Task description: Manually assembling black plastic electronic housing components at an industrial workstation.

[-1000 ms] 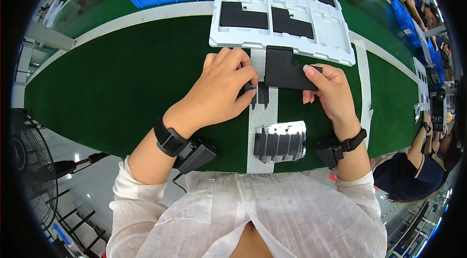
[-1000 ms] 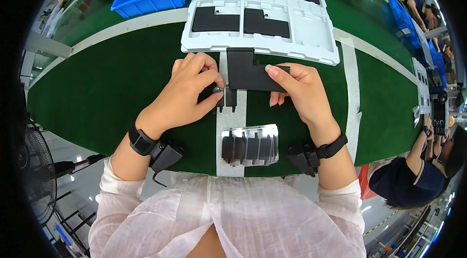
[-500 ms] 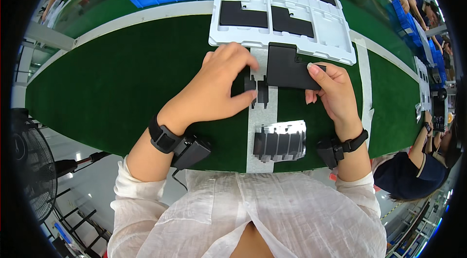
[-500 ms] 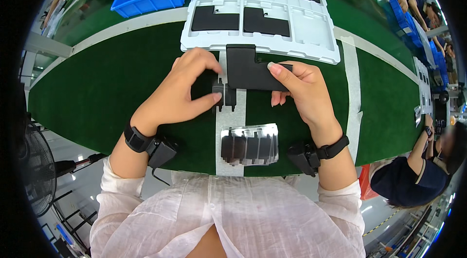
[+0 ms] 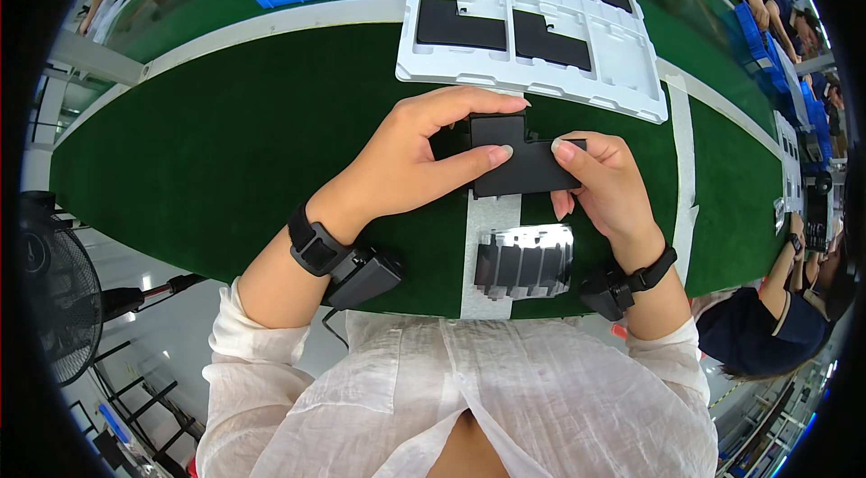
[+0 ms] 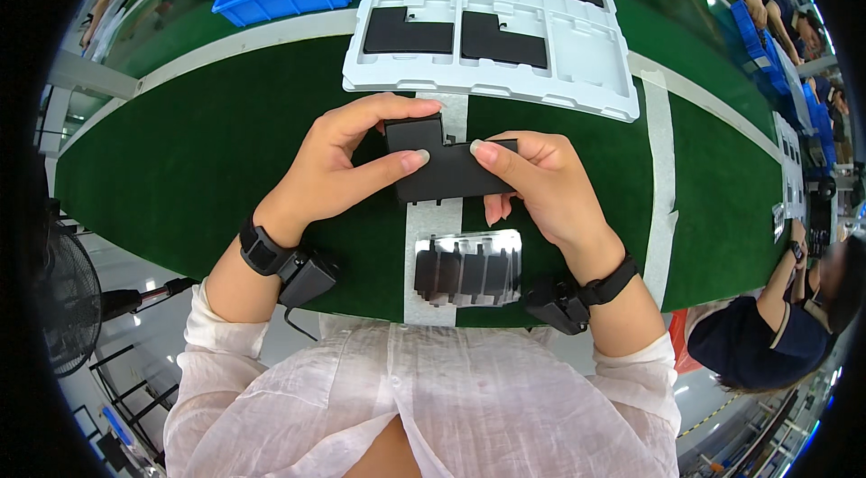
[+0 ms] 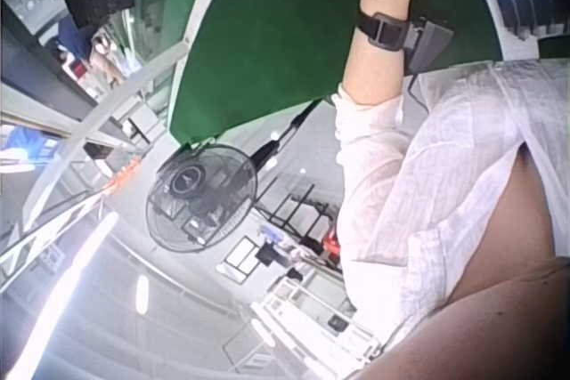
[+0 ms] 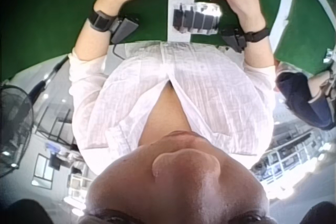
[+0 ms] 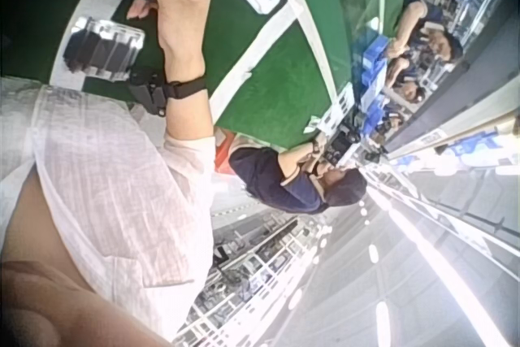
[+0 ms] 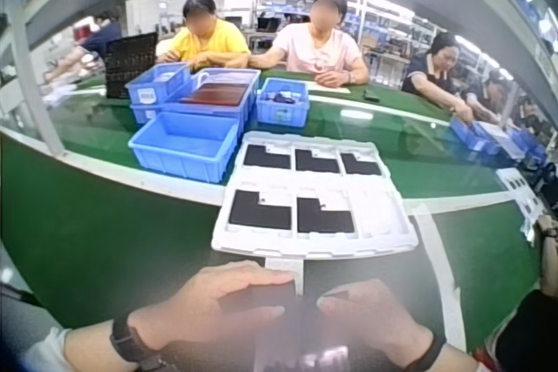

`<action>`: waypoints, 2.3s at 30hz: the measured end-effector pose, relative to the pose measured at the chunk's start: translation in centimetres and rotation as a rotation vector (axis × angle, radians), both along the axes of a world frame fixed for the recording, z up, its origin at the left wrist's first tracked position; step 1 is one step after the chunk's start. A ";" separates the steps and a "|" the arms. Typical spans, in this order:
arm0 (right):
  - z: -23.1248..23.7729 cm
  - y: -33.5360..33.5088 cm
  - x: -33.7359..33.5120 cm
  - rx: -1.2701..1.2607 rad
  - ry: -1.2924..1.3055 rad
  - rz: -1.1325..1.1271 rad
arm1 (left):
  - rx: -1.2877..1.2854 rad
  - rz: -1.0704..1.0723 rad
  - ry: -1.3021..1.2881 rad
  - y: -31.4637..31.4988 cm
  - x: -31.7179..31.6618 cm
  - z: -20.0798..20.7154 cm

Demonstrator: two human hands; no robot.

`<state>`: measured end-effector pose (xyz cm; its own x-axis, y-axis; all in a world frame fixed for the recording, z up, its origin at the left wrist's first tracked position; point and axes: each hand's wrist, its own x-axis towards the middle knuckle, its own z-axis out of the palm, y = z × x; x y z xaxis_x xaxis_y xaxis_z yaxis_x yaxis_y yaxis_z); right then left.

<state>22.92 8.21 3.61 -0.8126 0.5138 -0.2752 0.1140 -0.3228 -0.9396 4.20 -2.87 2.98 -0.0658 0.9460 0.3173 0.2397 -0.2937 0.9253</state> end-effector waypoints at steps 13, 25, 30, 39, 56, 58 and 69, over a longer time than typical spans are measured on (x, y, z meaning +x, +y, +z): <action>0.3 -1.1 -0.2 -0.085 0.182 -0.033 | -0.115 -0.120 -0.676 0.1 0.5 0.5; 0.7 -1.5 0.0 0.049 0.131 -0.006 | -0.130 -0.202 -0.696 0.1 0.9 0.7; 1.1 -1.9 0.0 0.074 0.095 0.001 | -0.143 -0.307 -0.905 -0.2 0.8 0.8; 0.9 -2.3 -0.2 0.088 0.123 -0.056 | -0.149 -0.293 -0.972 -0.2 0.8 0.4; 1.4 -0.3 1.0 -0.112 0.351 0.120 | -0.010 0.015 -0.176 -1.2 0.4 2.9; 0.5 -0.1 1.2 -0.164 0.412 0.182 | 0.131 0.065 -0.283 -0.8 1.4 3.1; -1.7 0.0 0.3 -0.594 0.622 0.631 | -0.026 0.002 -0.445 -0.8 3.3 4.5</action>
<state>23.24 8.23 1.95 -0.9688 -0.1294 0.2115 -0.0246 -0.7986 -0.6014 7.47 -3.63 7.44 -0.1922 0.9531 0.2337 -0.1833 -0.2688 0.9456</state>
